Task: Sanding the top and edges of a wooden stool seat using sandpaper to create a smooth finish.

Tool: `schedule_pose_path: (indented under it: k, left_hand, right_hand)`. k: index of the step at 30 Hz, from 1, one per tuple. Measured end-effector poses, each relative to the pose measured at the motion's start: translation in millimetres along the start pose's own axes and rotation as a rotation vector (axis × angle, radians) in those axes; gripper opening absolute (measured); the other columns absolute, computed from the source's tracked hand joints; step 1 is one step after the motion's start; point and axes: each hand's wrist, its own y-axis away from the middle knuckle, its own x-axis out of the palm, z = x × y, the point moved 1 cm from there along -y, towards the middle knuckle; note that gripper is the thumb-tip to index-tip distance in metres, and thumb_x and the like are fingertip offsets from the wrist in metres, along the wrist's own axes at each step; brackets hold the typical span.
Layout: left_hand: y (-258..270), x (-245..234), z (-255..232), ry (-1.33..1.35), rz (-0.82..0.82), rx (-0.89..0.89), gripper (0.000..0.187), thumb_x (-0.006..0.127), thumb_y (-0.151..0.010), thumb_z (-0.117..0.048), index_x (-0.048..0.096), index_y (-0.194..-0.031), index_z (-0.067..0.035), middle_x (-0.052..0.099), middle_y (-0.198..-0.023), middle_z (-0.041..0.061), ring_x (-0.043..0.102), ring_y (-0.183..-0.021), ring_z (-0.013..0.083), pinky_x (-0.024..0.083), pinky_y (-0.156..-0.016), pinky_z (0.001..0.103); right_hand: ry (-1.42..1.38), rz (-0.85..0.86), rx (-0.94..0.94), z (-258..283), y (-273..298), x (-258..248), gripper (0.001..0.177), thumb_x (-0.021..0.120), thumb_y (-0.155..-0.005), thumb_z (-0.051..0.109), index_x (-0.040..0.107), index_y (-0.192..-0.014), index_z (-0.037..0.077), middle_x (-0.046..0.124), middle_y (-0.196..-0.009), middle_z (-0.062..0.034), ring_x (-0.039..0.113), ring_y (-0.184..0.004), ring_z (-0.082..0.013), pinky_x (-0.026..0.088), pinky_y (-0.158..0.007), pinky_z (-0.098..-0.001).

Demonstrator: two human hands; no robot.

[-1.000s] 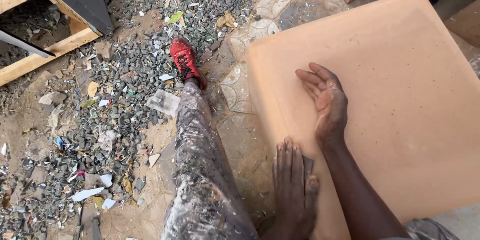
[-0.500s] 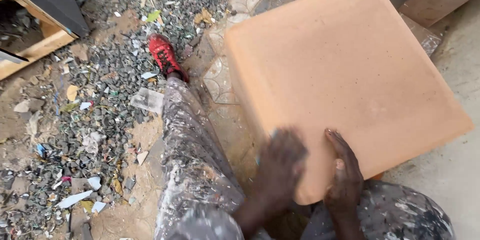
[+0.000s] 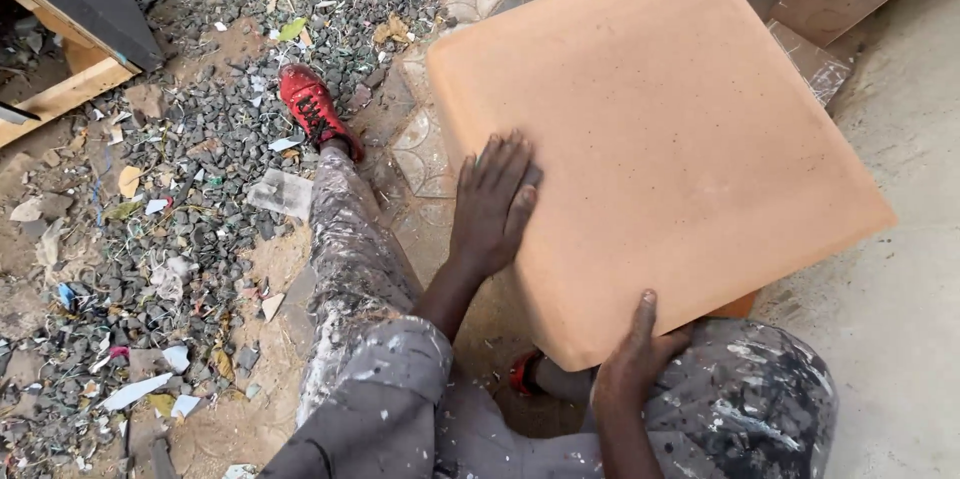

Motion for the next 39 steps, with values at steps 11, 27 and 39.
schedule_pose_path:
  k: [11,27,39]
  left_hand:
    - [-44,10,65,0.771,-0.357,-0.596,0.068,0.029,-0.106,-0.044,0.017,-0.162,-0.007,0.008,-0.173,0.015,0.011,-0.159,0.0292,0.016,-0.127,0.043]
    - [28,2,6,1.082,-0.301,-1.03,0.077,0.036,-0.107,-0.056,0.014,-0.166,-0.012,0.017,-0.169,0.025,0.02,-0.156,0.043,0.016,-0.126,0.06]
    - [110,4,-83,0.517,-0.059,-1.022,0.077,0.028,-0.107,-0.044,0.0,-0.159,0.005,0.008,-0.169,0.025,0.014,-0.156,0.0387,0.016,-0.123,0.053]
  right_hand:
    - [-0.076,-0.038,0.344,7,22,61,0.053,0.055,-0.102,0.026,0.022,-0.136,0.004,0.047,-0.133,-0.0162,0.058,-0.127,-0.0259,0.052,-0.112,-0.0371]
    - [0.911,0.679,-1.069,34,-7,117,0.05,0.043,-0.108,0.021,0.047,-0.155,0.003,0.045,-0.159,-0.0228,0.034,-0.151,-0.041,0.021,-0.123,-0.057]
    - [0.979,0.85,-1.145,34,-9,124,0.054,0.037,-0.104,0.017,0.038,-0.156,0.001,0.034,-0.167,-0.0147,0.024,-0.158,-0.0276,0.016,-0.127,-0.0477]
